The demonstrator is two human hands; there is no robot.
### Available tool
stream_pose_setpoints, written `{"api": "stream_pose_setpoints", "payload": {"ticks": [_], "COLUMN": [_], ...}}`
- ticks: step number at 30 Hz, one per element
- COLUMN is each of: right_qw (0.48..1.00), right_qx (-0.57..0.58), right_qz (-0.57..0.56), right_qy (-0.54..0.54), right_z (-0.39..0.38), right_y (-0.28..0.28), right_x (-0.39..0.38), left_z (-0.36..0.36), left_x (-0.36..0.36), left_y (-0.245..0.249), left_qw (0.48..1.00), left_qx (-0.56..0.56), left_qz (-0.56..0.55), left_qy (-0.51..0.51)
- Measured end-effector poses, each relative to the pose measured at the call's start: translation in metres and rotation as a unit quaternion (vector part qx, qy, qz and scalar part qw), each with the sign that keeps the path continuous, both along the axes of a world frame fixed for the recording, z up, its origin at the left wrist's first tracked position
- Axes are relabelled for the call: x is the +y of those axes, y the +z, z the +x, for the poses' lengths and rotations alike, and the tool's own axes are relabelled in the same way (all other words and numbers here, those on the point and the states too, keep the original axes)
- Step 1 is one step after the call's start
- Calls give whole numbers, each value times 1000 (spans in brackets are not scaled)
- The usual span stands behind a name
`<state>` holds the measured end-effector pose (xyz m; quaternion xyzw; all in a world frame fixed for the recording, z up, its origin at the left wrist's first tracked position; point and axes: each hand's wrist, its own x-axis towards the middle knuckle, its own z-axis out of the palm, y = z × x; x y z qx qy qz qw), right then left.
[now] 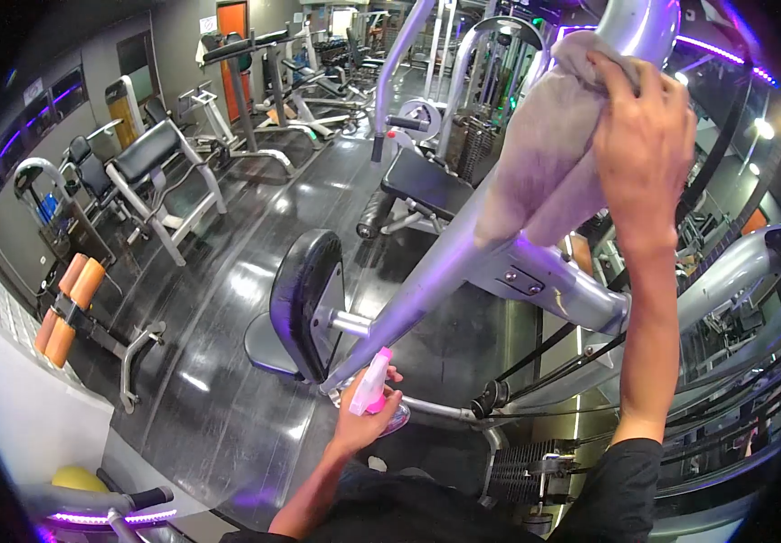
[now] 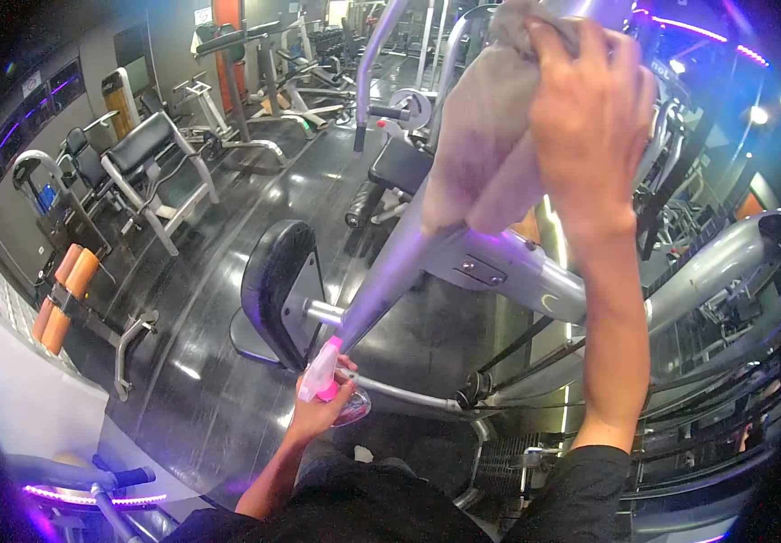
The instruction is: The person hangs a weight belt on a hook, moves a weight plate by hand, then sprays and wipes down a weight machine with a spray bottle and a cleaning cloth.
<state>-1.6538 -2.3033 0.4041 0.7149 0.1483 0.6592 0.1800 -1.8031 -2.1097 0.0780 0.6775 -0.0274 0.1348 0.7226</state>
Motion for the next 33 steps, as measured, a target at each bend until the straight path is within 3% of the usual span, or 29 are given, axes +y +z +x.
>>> {"api": "stream_pose_setpoints", "payload": {"ticks": [4,11,14,15,17,20,28,32,33], "right_qw": [999,995,988,979,962,956,948,956,956], "right_qx": [-33,97,43,110,131,168,133,44,65], "right_qz": [-18,-20,-116,-114,-208,-209,-266,-259,-242], "right_qy": [36,4,95,126,121,116,115,130,152], "right_z": [27,31,36,28,29,30,29,46,45], "right_y": [-32,-59,-75,-81,-110,-136,-99,-43,-15], "right_x": [8,21,18,18,15,10,5,-10,-16], "left_z": [5,8,8,8,8,13,18,23,26], "left_x": [-3,-6,-5,-4,-3,-3,-9,-10,-9], "left_y": [0,4,6,6,5,1,3,19,21], "left_qw": [1000,1000,1000,1000,1000,1000,1000,999,998], "left_qx": [0,5,-3,-1,0,-3,-11,-22,-30], "left_qz": [3,-1,1,4,8,-3,9,12,22], "left_qy": [-15,-22,-11,-10,-11,-13,-22,-37,-52]}}
